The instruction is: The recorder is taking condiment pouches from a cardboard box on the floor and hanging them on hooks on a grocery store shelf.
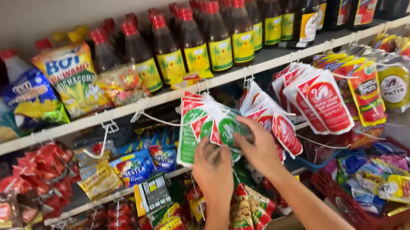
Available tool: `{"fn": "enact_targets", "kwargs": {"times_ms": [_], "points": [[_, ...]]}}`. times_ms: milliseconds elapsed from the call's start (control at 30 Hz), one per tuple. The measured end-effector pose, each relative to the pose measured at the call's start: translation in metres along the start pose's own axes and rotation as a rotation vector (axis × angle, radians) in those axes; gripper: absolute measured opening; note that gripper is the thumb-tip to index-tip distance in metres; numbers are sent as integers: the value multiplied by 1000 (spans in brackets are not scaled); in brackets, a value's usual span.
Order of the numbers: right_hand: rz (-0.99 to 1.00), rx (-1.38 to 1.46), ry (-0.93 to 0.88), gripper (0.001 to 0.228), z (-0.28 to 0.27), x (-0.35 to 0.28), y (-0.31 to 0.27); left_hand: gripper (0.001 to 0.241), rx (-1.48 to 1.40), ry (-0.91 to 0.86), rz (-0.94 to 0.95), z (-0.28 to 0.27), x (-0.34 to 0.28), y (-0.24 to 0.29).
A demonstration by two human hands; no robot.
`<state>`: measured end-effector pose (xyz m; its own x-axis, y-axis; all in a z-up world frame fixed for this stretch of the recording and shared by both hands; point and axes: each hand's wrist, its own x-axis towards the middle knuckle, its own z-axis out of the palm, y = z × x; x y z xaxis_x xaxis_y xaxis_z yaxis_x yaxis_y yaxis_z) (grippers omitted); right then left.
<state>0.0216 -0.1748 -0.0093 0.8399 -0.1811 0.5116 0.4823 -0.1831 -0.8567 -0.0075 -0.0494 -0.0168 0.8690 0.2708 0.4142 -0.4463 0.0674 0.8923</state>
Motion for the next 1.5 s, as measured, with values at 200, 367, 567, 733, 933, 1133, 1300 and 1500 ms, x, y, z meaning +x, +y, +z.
{"fn": "enact_targets", "kwargs": {"times_ms": [200,367,567,733,933,1133,1300,1500], "points": [[-85,-343,-12,36,10,31,6,35,179,51,-37,1,17,-1],[-149,-327,-16,32,3,33,-17,22,215,29,41,-4,20,10],[39,-210,-126,28,-17,26,-52,10,-27,4,126,2,14,43],[-78,-204,-128,27,-30,23,-80,7,-104,-24,158,6,12,77],[-19,111,-144,18,-46,9,-113,7,-207,-50,89,2,-1,112],[-1,351,-194,21,-60,-18,-121,11,-412,-141,127,-7,-23,110],[160,145,-276,17,-61,-61,-77,13,-416,-101,-56,-26,-48,28],[522,335,-261,21,-37,-150,58,15,-366,-23,-247,-75,-139,-174]]}}
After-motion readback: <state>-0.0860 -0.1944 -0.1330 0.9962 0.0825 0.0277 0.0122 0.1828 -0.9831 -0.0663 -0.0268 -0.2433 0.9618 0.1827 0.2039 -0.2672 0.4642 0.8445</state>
